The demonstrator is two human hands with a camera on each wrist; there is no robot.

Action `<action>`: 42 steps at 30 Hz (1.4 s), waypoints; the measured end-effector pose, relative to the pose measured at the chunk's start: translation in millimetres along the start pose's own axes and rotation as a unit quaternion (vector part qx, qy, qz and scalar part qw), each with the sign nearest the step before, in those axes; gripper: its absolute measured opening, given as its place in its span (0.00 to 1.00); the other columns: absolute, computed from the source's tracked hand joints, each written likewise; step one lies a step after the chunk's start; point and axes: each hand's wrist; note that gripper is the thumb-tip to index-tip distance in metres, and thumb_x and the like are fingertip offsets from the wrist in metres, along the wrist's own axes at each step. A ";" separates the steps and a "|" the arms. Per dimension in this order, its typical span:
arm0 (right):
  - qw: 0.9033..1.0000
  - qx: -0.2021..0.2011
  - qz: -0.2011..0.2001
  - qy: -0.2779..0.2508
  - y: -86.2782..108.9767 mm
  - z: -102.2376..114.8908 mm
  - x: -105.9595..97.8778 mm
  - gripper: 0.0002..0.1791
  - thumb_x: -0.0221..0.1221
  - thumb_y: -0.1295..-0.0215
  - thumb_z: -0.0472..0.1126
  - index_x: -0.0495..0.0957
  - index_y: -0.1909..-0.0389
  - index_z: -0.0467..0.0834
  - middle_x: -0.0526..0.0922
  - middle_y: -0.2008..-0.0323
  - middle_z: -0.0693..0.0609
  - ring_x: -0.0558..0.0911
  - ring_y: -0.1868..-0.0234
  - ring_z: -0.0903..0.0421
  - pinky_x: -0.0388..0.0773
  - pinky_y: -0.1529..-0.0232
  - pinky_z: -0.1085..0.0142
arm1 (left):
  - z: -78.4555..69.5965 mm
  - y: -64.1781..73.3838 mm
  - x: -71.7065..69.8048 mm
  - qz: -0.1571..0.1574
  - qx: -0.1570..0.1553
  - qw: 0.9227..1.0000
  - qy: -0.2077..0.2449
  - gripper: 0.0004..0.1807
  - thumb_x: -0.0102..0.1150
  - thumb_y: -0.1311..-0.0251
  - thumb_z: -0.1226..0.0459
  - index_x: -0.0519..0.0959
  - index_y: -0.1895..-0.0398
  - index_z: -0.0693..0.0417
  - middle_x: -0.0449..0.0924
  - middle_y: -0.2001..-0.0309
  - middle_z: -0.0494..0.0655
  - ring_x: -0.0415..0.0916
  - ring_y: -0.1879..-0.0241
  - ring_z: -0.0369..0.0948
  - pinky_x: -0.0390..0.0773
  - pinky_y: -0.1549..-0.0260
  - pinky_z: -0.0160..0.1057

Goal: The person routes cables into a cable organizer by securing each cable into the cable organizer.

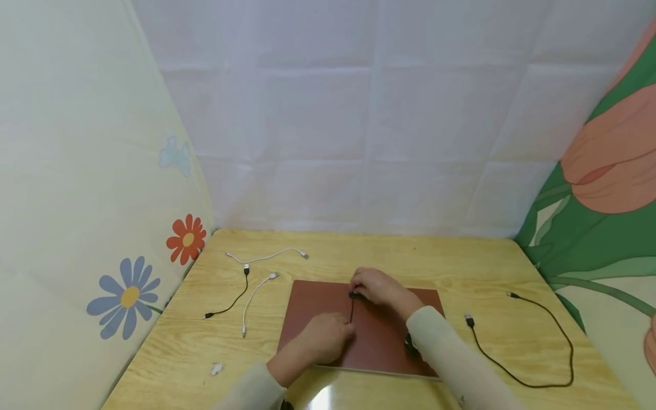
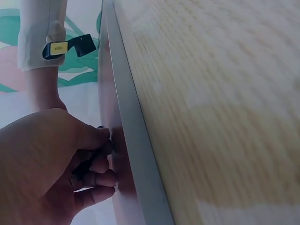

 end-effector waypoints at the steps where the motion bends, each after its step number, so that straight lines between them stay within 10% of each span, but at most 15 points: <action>1: 1.000 0.007 0.005 -0.003 -0.9 0.5 -0.9 0.05 0.63 0.31 0.35 0.85 0.61 0.48 0.81 0.59 0.53 0.82 0.57 0.53 0.81 0.55 0.59 | -0.4 -0.5 -0.7 0.003 -0.001 1.000 -0.001 0.08 0.55 0.31 0.60 0.79 0.70 0.42 0.78 0.68 0.35 0.77 0.63 0.35 0.78 0.63 0.37; 23: 0.993 0.077 0.084 0.010 -12.4 7.3 -19.5 0.05 0.62 0.30 0.36 0.86 0.63 0.47 0.82 0.60 0.52 0.82 0.57 0.52 0.80 0.53 0.56 | 0.6 -12.0 -14.9 0.071 -0.019 0.996 0.052 0.14 0.50 0.25 0.58 0.76 0.72 0.44 0.79 0.71 0.41 0.77 0.64 0.39 0.78 0.62 0.39; 42: 0.982 0.101 0.155 0.032 -36.3 12.6 -27.2 0.10 0.63 0.32 0.35 0.85 0.72 0.50 0.83 0.68 0.57 0.79 0.65 0.58 0.79 0.60 0.62 | 7.8 -22.6 -21.7 0.153 -0.040 0.977 0.144 0.14 0.48 0.26 0.60 0.74 0.73 0.46 0.78 0.71 0.45 0.77 0.69 0.39 0.79 0.62 0.40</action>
Point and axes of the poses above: each hand's wrist, its own y-axis away from the middle knuckle, its own x-axis out of the palm, z = x × y
